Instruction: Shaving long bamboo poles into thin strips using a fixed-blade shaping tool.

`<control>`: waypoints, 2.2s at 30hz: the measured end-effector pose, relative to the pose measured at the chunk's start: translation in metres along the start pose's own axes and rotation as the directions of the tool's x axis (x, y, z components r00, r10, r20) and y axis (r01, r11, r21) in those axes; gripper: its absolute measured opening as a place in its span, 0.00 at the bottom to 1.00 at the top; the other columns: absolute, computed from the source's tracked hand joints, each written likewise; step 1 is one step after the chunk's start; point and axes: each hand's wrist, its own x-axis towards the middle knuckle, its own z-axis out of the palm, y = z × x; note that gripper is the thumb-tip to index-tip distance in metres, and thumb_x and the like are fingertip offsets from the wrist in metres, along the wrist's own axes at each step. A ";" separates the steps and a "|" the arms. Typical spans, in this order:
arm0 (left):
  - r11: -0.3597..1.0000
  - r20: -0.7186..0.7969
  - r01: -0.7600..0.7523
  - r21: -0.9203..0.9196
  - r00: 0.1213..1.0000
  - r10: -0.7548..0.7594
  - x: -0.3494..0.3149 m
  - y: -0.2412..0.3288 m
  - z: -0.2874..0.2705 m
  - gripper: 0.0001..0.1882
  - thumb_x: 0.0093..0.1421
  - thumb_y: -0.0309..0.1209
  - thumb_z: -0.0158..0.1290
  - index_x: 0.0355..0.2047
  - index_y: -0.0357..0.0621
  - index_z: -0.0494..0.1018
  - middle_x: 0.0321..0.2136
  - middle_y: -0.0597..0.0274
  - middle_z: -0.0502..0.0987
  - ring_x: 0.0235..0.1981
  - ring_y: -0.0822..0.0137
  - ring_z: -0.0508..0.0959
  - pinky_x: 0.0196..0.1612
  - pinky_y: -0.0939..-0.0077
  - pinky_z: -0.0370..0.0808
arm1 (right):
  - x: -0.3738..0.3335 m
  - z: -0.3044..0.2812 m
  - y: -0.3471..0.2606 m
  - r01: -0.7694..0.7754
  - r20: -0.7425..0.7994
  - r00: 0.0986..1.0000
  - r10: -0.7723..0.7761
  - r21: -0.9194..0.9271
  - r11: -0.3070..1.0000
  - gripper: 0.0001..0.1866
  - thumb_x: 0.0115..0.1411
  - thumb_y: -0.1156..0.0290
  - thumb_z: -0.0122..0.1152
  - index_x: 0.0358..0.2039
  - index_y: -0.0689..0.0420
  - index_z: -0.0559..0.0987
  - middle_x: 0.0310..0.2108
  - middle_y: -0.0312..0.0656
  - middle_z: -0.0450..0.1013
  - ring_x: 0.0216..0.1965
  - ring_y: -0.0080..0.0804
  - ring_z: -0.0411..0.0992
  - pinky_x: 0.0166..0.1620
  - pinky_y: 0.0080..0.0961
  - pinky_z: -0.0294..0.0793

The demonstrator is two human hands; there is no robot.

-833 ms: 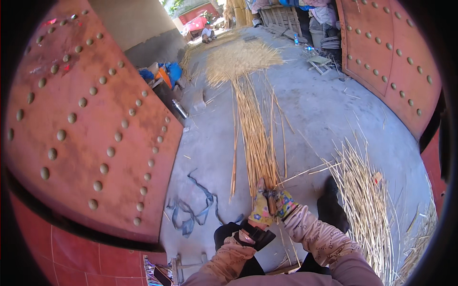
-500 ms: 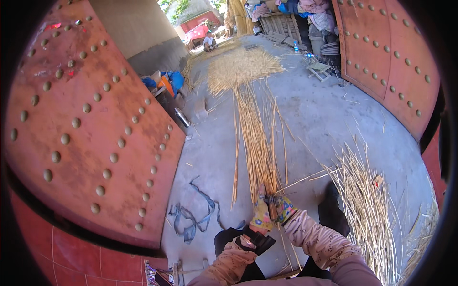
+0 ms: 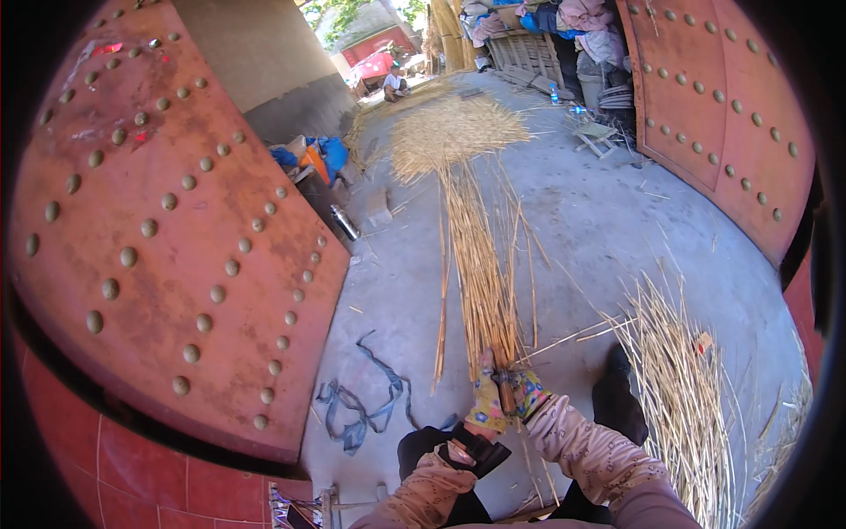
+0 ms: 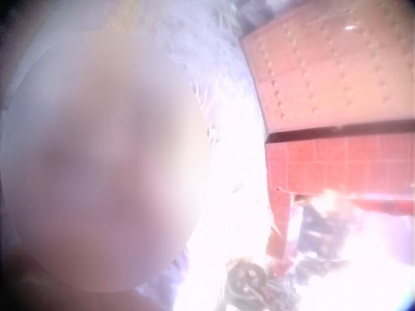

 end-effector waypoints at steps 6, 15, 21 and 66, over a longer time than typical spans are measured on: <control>0.999 0.086 -0.007 -0.040 0.996 0.011 -0.003 0.002 0.001 0.25 0.57 0.58 0.41 0.29 0.48 0.69 0.20 0.64 0.71 0.18 0.65 0.71 0.21 0.75 0.69 | 0.006 0.011 0.009 0.138 -0.031 0.990 -0.138 -0.001 0.990 0.21 0.65 0.61 0.35 0.53 0.57 0.66 0.46 0.48 0.69 0.46 0.42 0.69 0.50 0.38 0.68; 0.991 0.106 0.048 -0.122 0.994 -0.035 -0.004 0.007 -0.014 0.23 0.57 0.57 0.43 0.33 0.50 0.71 0.22 0.64 0.72 0.20 0.64 0.72 0.23 0.74 0.71 | 0.012 0.020 0.007 -0.155 -0.080 0.962 0.262 0.632 0.760 0.22 0.62 0.63 0.42 0.56 0.55 0.64 0.50 0.50 0.66 0.50 0.46 0.66 0.55 0.43 0.64; 0.994 0.036 0.034 -0.099 0.999 -0.031 -0.012 0.007 -0.021 0.24 0.57 0.57 0.43 0.33 0.50 0.71 0.22 0.64 0.72 0.20 0.64 0.71 0.23 0.74 0.70 | 0.020 0.014 0.030 -0.033 -0.019 0.997 0.073 0.768 0.640 0.19 0.65 0.66 0.37 0.54 0.60 0.63 0.49 0.49 0.66 0.49 0.44 0.66 0.52 0.38 0.68; 0.999 -0.012 0.006 -0.042 1.000 -0.007 -0.031 0.010 -0.021 0.29 0.55 0.61 0.42 0.35 0.46 0.69 0.19 0.63 0.70 0.15 0.66 0.70 0.19 0.75 0.68 | -0.002 0.017 0.029 -0.121 -0.055 0.984 0.172 0.507 0.853 0.16 0.62 0.64 0.44 0.47 0.57 0.69 0.38 0.45 0.67 0.40 0.37 0.67 0.43 0.31 0.67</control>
